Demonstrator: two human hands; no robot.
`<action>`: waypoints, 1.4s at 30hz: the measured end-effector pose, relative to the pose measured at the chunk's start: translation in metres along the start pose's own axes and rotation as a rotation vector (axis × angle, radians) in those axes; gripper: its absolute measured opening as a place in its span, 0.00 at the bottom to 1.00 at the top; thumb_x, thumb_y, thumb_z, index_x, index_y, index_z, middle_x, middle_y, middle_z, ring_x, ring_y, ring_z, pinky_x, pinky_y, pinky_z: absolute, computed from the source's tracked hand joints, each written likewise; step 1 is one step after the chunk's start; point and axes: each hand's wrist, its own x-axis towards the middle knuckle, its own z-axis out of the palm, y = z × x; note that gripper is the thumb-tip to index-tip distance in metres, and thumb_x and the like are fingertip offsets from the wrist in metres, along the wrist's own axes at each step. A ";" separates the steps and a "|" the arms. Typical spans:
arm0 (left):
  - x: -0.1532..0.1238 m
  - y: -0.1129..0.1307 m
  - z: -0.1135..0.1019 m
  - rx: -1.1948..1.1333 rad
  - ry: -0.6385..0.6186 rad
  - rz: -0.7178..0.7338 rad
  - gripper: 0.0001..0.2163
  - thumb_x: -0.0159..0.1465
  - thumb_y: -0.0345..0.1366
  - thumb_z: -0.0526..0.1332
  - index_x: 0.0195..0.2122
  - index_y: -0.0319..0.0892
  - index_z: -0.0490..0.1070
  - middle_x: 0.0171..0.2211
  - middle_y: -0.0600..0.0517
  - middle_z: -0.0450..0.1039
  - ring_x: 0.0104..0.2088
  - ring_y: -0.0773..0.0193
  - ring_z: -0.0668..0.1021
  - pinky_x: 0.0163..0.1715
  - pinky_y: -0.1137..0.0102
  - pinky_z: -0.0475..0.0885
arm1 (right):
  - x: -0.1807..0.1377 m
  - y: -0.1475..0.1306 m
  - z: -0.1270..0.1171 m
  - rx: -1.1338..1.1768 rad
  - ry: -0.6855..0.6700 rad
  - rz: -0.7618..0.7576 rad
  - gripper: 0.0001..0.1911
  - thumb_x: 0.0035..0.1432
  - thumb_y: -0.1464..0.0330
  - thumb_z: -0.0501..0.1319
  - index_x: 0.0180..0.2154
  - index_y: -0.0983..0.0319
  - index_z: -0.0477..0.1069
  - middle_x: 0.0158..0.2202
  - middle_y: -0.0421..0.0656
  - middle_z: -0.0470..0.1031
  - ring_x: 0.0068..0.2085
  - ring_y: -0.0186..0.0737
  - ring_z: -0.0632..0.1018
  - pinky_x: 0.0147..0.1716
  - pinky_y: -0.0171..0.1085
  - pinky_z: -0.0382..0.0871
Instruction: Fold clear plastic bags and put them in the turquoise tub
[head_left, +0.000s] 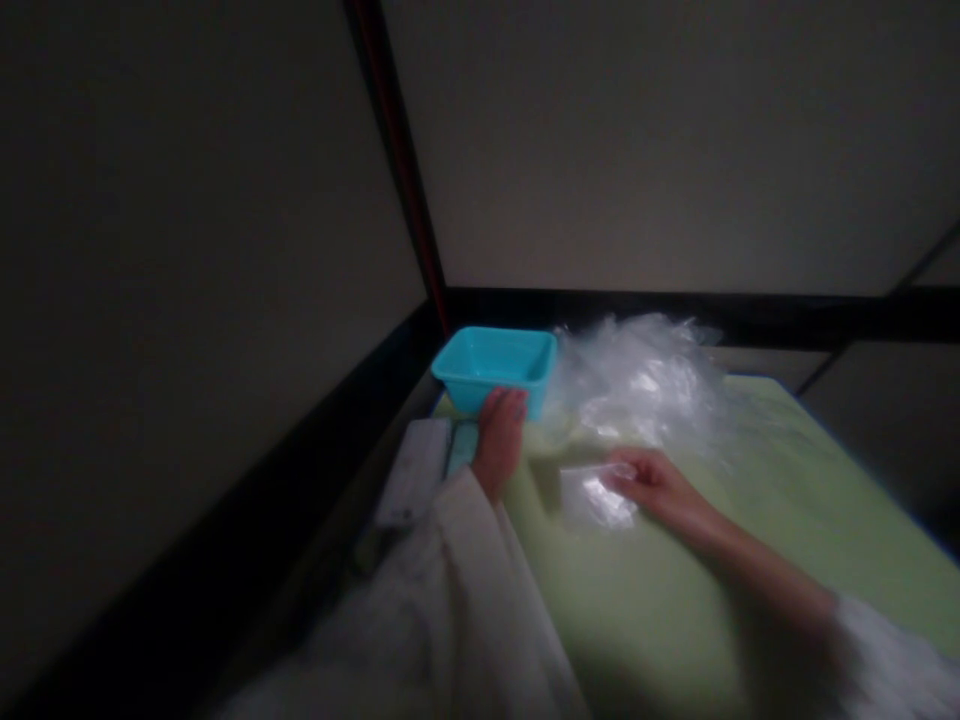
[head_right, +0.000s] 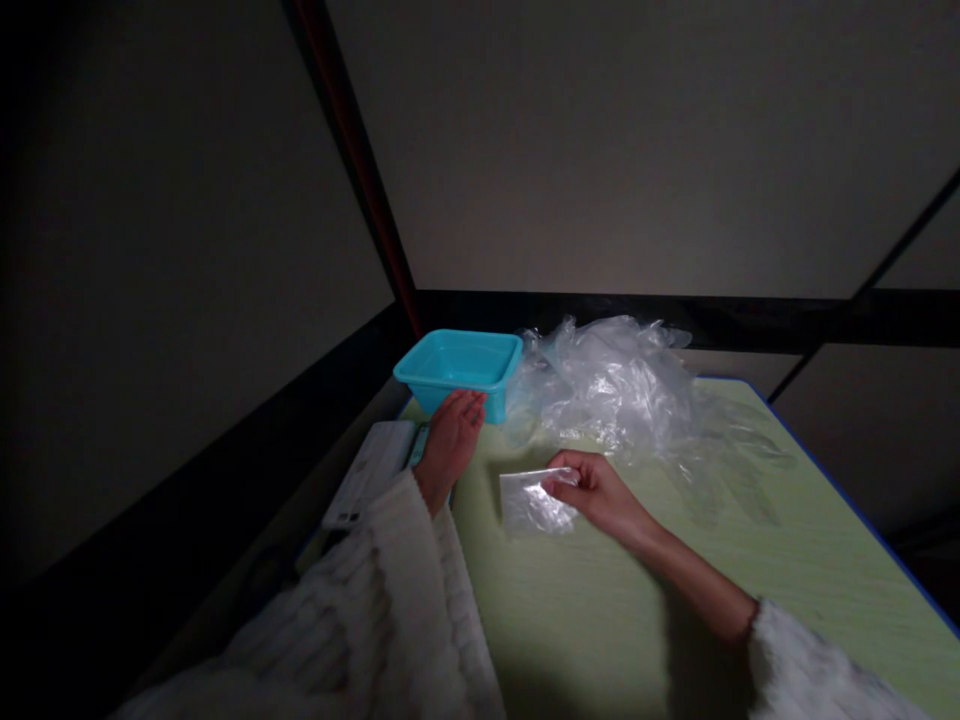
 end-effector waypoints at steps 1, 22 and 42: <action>0.002 -0.001 0.000 -0.005 0.005 -0.006 0.10 0.66 0.37 0.58 0.46 0.39 0.69 0.46 0.47 0.70 0.44 0.60 0.75 0.44 0.61 0.72 | 0.000 -0.001 0.000 0.001 -0.003 -0.001 0.22 0.44 0.51 0.65 0.22 0.62 0.65 0.19 0.34 0.60 0.22 0.30 0.61 0.21 0.31 0.51; -0.084 0.040 0.046 0.291 -0.250 0.044 0.09 0.53 0.36 0.66 0.33 0.41 0.72 0.28 0.54 0.72 0.28 0.67 0.73 0.31 0.72 0.67 | -0.039 -0.069 -0.049 0.068 0.266 -0.231 0.12 0.48 0.59 0.68 0.27 0.60 0.72 0.21 0.36 0.69 0.22 0.30 0.68 0.20 0.28 0.61; -0.129 0.025 0.042 0.432 -0.659 -0.329 0.10 0.54 0.38 0.63 0.34 0.39 0.72 0.28 0.52 0.71 0.29 0.64 0.71 0.32 0.71 0.66 | -0.036 -0.070 -0.053 -0.652 0.225 -0.269 0.14 0.56 0.64 0.56 0.46 0.60 0.63 0.24 0.38 0.68 0.24 0.38 0.70 0.24 0.35 0.61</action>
